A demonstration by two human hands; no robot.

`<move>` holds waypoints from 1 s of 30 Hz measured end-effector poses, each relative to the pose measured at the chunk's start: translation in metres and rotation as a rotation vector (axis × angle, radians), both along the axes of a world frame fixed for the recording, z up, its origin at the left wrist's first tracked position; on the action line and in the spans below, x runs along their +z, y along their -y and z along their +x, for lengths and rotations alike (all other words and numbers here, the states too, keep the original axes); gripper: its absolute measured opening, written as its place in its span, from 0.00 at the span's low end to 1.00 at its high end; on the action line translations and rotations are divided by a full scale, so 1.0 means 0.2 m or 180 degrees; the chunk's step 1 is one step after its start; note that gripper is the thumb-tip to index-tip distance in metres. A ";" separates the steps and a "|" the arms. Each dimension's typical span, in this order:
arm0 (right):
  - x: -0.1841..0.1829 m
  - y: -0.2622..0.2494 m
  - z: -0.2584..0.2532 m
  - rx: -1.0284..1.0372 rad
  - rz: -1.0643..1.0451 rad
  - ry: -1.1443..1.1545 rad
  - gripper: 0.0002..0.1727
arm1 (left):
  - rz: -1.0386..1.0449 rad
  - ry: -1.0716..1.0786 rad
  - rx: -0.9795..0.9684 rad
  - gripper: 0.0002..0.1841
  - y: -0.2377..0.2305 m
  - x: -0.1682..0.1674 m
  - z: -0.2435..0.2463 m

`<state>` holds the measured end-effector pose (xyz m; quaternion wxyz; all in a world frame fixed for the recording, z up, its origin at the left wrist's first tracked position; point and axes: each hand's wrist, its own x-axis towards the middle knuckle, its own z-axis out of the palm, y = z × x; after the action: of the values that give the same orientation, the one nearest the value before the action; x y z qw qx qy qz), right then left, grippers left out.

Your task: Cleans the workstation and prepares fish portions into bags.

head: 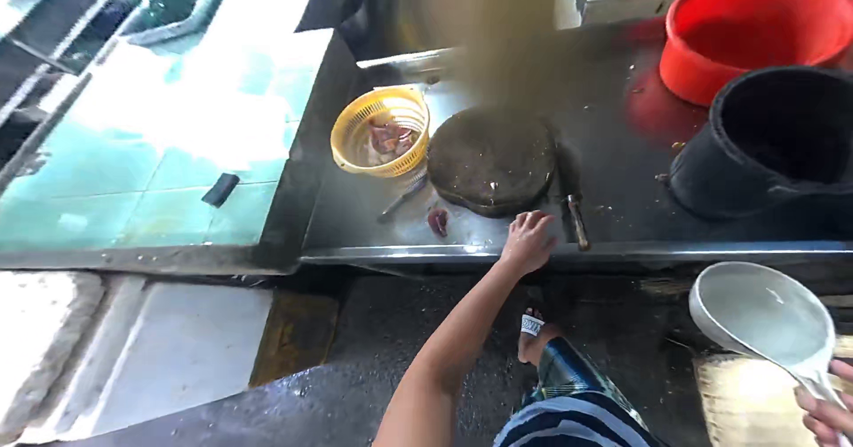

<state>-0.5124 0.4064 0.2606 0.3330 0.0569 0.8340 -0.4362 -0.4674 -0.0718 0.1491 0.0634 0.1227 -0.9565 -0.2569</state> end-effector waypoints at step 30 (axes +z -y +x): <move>0.10 1.60 -0.38 -0.0519 -0.0244 -0.0435 0.50 | -0.0544 0.0251 0.0443 0.58 1.19 -0.25 -1.15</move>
<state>-0.5890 0.0856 0.2797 0.2408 0.0820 0.8301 -0.4963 -0.6965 -0.3101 0.0996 0.0536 0.1930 -0.9658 -0.1644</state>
